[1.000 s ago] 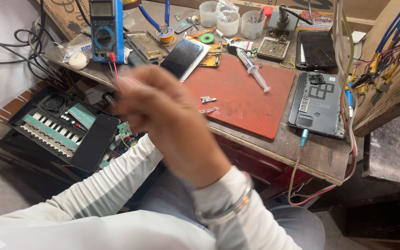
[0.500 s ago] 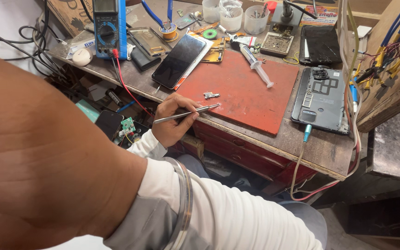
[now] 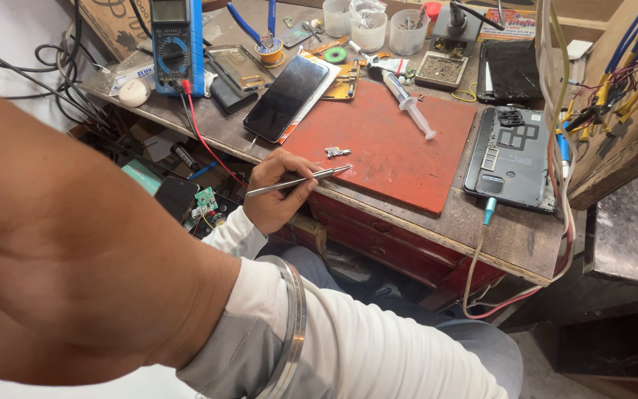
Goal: The person sits at an electronics repair workbench and solders a small phone component held with tweezers, using a soldering iron in the other hand. They periodically reposition the part, apply solder, and set the iron down to handle the component by hand.
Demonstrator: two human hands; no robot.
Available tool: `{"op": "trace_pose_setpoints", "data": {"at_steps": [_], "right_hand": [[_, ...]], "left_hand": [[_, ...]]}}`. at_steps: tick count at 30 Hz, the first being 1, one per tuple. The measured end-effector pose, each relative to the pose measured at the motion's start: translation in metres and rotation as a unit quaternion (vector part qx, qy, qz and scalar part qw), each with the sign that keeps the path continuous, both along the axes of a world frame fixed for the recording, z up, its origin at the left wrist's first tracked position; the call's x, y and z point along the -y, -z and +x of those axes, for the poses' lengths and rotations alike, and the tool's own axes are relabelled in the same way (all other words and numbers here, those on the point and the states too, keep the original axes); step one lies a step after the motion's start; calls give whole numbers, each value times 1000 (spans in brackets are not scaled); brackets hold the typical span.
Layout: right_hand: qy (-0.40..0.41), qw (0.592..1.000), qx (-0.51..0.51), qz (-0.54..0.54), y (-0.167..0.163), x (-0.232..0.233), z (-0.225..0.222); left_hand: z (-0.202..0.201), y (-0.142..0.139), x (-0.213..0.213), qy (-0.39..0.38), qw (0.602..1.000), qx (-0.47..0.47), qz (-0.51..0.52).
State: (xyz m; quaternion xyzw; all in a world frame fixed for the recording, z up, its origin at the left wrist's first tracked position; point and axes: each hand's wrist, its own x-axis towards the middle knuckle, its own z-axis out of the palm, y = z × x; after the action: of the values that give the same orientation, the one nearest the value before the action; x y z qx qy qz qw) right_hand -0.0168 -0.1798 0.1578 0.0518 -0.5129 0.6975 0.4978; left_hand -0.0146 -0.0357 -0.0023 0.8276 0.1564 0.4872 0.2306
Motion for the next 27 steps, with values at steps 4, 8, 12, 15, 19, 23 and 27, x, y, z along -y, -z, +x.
{"op": "trace_pose_setpoints", "data": {"at_steps": [4, 8, 12, 15, 19, 23, 27], "right_hand": [[6, 1000, -1, 2, 4, -2, 10], [18, 1000, 0, -1, -1, -2, 11], [50, 999, 1, -9, 9, -3, 37], [122, 992, 6, -29, 22, -4, 52], [308, 946, 76, -60, 38, -10, 102], [598, 720, 340, -89, 59, -20, 161], [696, 508, 502, 69, 88, -20, 196]], "left_hand": [[0, 1, 0, -2, 1000, 1, -12], [-1, 1, 0, -2, 1000, -4, 7], [-1, 0, -1, -6, 1000, -5, 12], [1, 1, -2, -8, 1000, -6, 10], [1, 3, -3, -6, 1000, -4, -5], [0, 2, -2, -1, 1000, 0, -18], [-1, 1, -1, 0, 1000, -7, -6]]}}
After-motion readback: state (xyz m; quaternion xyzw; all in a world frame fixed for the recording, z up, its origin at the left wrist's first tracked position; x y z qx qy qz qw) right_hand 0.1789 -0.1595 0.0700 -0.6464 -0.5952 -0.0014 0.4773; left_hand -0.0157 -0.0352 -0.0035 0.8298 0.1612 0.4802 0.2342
